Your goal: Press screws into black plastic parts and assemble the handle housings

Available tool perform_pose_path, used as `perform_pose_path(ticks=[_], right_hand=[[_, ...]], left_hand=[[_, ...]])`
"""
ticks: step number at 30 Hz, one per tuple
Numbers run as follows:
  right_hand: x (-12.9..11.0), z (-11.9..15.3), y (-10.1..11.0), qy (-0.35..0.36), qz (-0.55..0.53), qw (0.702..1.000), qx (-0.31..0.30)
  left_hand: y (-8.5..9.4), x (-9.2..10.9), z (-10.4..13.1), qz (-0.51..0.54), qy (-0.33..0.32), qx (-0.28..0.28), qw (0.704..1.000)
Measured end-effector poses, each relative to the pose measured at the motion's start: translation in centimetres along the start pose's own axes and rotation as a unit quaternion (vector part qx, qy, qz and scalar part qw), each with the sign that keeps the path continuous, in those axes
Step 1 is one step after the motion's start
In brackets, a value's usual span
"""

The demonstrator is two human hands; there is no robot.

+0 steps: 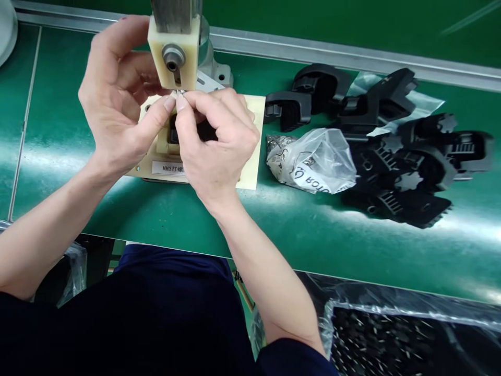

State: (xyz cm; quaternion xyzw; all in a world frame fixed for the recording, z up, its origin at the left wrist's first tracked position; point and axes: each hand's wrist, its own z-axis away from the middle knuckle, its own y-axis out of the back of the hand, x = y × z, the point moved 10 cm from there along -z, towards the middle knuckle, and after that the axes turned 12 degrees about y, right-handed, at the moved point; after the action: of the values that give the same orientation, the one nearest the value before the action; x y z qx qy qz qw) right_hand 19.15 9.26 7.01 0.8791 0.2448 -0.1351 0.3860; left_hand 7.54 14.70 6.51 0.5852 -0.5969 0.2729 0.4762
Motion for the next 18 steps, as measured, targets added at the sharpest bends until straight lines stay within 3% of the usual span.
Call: perform_pose_path(ticks=[2,9,13,15,18], right_hand=[[0.1,0.1,-0.2,-0.01,-0.008,1.0,-0.009],[-0.2,-0.2,-0.4,-0.019,0.029,0.999,-0.01],[-0.2,-0.1,-0.5,-0.004,0.08,0.997,0.005],[-0.1,0.1,-0.3,0.005,0.089,0.996,0.028],[-0.5,0.5,0.9,0.044,0.098,0.988,0.107]], left_hand=[[0.1,0.1,-0.1,-0.008,-0.005,0.001,1.0],[0.0,1.8,-0.1,-0.038,-0.143,0.009,0.989],[-0.2,2.0,-0.1,-0.06,-0.151,0.023,0.986],[-0.1,2.1,0.1,-0.063,-0.151,0.044,0.986],[-0.2,2.3,0.3,-0.056,-0.152,0.056,0.985]])
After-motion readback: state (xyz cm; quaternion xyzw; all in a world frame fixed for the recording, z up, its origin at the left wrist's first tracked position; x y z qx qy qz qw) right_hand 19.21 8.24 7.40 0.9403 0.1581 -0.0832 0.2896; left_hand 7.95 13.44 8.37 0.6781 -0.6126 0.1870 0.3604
